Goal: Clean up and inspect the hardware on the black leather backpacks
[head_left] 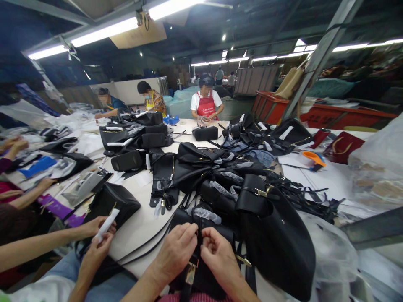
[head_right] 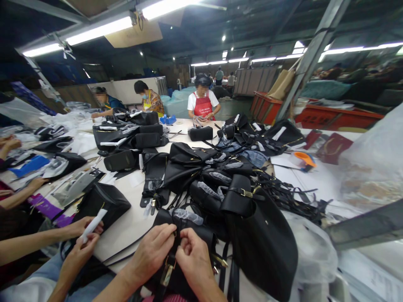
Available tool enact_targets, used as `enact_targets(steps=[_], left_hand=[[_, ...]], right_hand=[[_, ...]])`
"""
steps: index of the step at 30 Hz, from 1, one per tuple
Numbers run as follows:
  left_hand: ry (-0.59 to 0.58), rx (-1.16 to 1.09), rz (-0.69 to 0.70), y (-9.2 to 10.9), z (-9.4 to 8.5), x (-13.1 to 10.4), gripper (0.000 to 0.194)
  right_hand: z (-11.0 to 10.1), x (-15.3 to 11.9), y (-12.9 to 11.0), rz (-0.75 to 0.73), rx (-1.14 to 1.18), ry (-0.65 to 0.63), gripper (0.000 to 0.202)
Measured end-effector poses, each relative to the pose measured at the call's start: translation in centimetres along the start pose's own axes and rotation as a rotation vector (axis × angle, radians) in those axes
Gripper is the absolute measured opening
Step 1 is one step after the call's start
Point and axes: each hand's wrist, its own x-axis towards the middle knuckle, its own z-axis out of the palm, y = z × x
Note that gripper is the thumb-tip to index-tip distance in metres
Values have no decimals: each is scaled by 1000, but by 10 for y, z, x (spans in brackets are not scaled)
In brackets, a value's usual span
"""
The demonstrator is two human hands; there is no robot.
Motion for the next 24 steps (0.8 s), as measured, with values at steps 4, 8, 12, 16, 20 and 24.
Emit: enact_targets(steps=[4,8,12,16,20,24], left_hand=[[59,-138,-12,3,1,2,26],[2,-335,-442,4,2,11,24],[37,-400,-616,0,-7,22,22],[31,-481,-546,-2,-15,36,19],[107,-564,-621,0,-7,46,16],[43,-761,-934,-1,3,40,24]], right_hand=[[0,-2,-4,-68,-106,-11,13],[2,-4,-3,-18,-49,-42,10],[10,-13,4,142,73,-303,5],[10,-21,11,165,195,-448,18],[2,-25,8,159,182,-497,17],[-3,-29,5,98,-96,-499,21]])
